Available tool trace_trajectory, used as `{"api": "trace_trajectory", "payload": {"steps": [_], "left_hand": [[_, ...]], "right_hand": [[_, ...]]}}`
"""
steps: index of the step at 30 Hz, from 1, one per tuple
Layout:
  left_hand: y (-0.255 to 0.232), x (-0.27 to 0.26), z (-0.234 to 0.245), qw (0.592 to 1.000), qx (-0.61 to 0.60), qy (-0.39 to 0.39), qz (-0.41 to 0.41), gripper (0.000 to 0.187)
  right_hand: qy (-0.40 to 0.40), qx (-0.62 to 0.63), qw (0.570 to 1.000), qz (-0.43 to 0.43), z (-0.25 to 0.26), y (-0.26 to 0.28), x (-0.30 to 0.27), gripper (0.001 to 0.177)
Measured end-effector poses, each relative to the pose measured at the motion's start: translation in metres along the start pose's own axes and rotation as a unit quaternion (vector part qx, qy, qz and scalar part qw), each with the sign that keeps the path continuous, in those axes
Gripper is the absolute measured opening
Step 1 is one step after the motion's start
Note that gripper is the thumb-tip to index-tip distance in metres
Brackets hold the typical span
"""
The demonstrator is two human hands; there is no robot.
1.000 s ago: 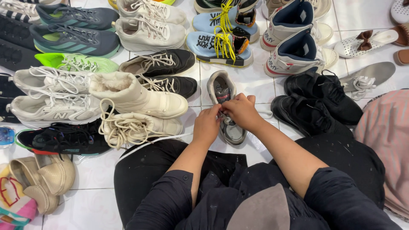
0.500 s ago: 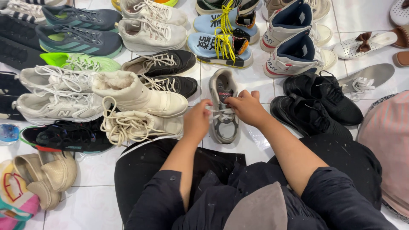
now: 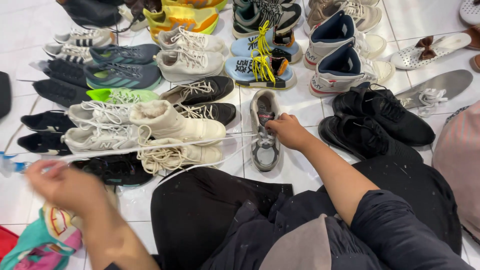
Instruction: Lacing and tying the shoelaces of a grey sneaker while sitting on the floor
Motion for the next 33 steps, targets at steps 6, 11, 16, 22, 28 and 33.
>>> {"api": "trace_trajectory", "payload": {"steps": [6, 11, 16, 22, 28, 33], "left_hand": [[0.016, 0.006, 0.054, 0.984, 0.129, -0.027, -0.121, 0.027], [0.006, -0.018, 0.031, 0.976, 0.201, 0.069, 0.035, 0.031], [-0.074, -0.072, -0.069, 0.952, 0.222, 0.177, -0.116, 0.022], [-0.147, -0.244, -0.21, 0.809, 0.047, 0.578, -0.095, 0.034], [-0.134, -0.301, -0.234, 0.721, 0.052, 0.684, -0.101, 0.038], [-0.115, -0.288, -0.243, 0.775, 0.006, 0.632, -0.022, 0.034]], "right_hand": [[0.04, -0.03, 0.998, -0.046, -0.011, -0.002, -0.003, 0.046], [-0.062, -0.034, 0.994, 0.086, -0.023, -0.008, 0.003, 0.012], [-0.018, -0.073, 0.997, 0.01, 0.0, 0.012, -0.016, 0.017], [0.022, -0.156, 0.987, -0.026, 0.0, 0.036, -0.029, 0.032], [0.054, -0.13, 0.989, -0.05, -0.006, 0.023, -0.037, 0.036], [0.048, -0.091, 0.993, -0.051, -0.014, 0.024, -0.026, 0.036]]}}
Point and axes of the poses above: each hand's wrist, its own x-axis towards the middle knuckle, its own z-axis out of the back of the hand, y = z × x, the point moved 8 cm from there along x, towards the middle knuckle, and after that the axes turned 8 degrees about -z, right-handed, at the moved point
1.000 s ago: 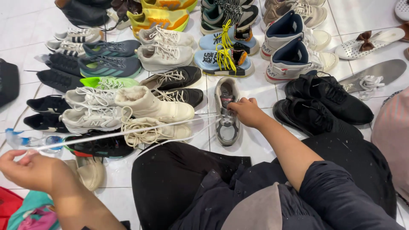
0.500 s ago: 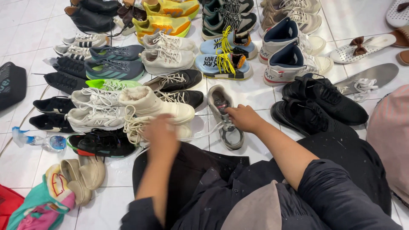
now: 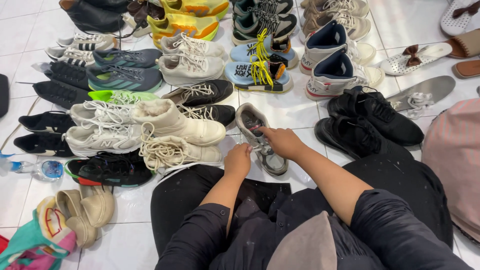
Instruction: Lacing and tying the shoelaces of a grey sneaker while sitting on the floor
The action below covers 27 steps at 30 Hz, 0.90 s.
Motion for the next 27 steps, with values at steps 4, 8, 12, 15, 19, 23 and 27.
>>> {"api": "trace_trajectory", "payload": {"steps": [4, 8, 12, 15, 19, 23, 27], "left_hand": [[0.003, -0.006, 0.014, 0.998, -0.04, -0.02, 0.044, 0.03], [0.002, -0.006, 0.02, 0.995, -0.061, -0.001, 0.075, 0.03], [0.0, -0.009, 0.034, 0.994, -0.066, -0.018, 0.08, 0.03], [0.0, -0.016, 0.038, 0.991, -0.087, -0.016, 0.096, 0.03], [-0.019, -0.019, 0.059, 0.996, 0.009, -0.08, 0.036, 0.018], [-0.047, -0.018, 0.06, 0.99, 0.083, -0.083, -0.079, 0.016], [-0.043, -0.017, 0.04, 0.981, 0.132, -0.093, -0.111, 0.017]], "right_hand": [[-0.025, -0.069, 0.997, -0.016, -0.002, 0.003, 0.006, 0.035], [-0.021, -0.068, 0.997, -0.03, 0.001, 0.0, 0.005, 0.035], [-0.025, -0.046, 0.998, -0.017, -0.007, -0.005, 0.007, 0.031], [-0.058, -0.048, 0.997, 0.026, -0.005, 0.003, 0.0, 0.026], [-0.291, -0.062, 0.948, 0.112, 0.031, 0.009, 0.004, 0.017], [-0.239, -0.073, 0.968, 0.004, 0.047, 0.009, 0.025, 0.032], [-0.03, -0.071, 0.996, -0.039, 0.036, 0.025, 0.039, 0.043]]}}
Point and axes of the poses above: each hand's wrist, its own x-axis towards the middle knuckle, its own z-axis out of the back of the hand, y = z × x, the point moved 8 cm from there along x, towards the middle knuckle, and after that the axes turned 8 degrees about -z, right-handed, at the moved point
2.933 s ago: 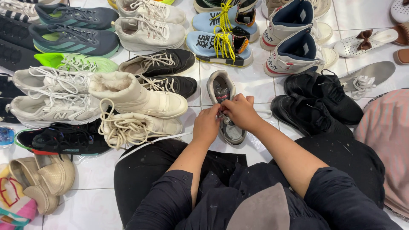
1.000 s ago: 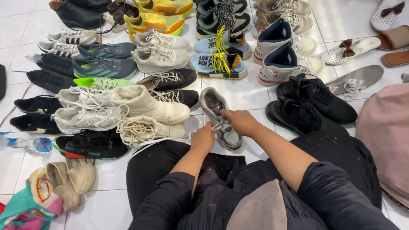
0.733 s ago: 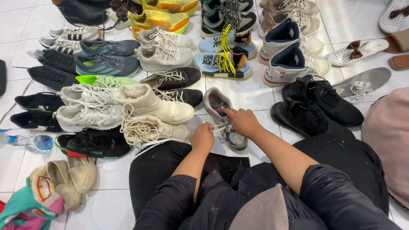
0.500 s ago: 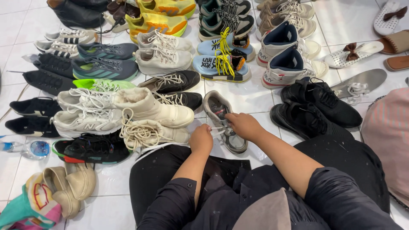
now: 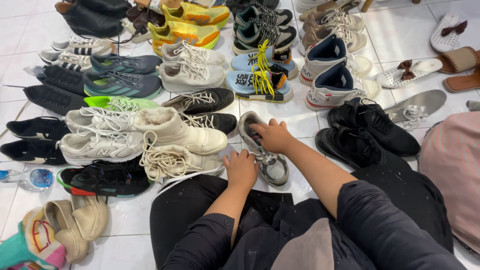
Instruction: Lacing and tying the shoelaces of a grey sneaker while sitting on the floor
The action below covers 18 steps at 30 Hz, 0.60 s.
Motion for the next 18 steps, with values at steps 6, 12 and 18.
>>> {"api": "trace_trajectory", "payload": {"steps": [6, 12, 18], "left_hand": [[0.01, 0.0, -0.011, 0.996, -0.029, 0.076, 0.046, 0.037], [0.005, -0.004, -0.022, 0.985, -0.06, 0.155, 0.036, 0.043], [0.0, 0.001, -0.001, 0.991, -0.081, 0.099, 0.026, 0.034]], "right_hand": [[0.043, -0.015, 0.999, -0.018, -0.037, -0.017, 0.018, 0.04], [-0.032, 0.085, 0.993, -0.075, -0.003, -0.038, -0.03, 0.033], [-0.166, 0.152, 0.974, -0.034, 0.017, -0.041, -0.034, 0.015]]}}
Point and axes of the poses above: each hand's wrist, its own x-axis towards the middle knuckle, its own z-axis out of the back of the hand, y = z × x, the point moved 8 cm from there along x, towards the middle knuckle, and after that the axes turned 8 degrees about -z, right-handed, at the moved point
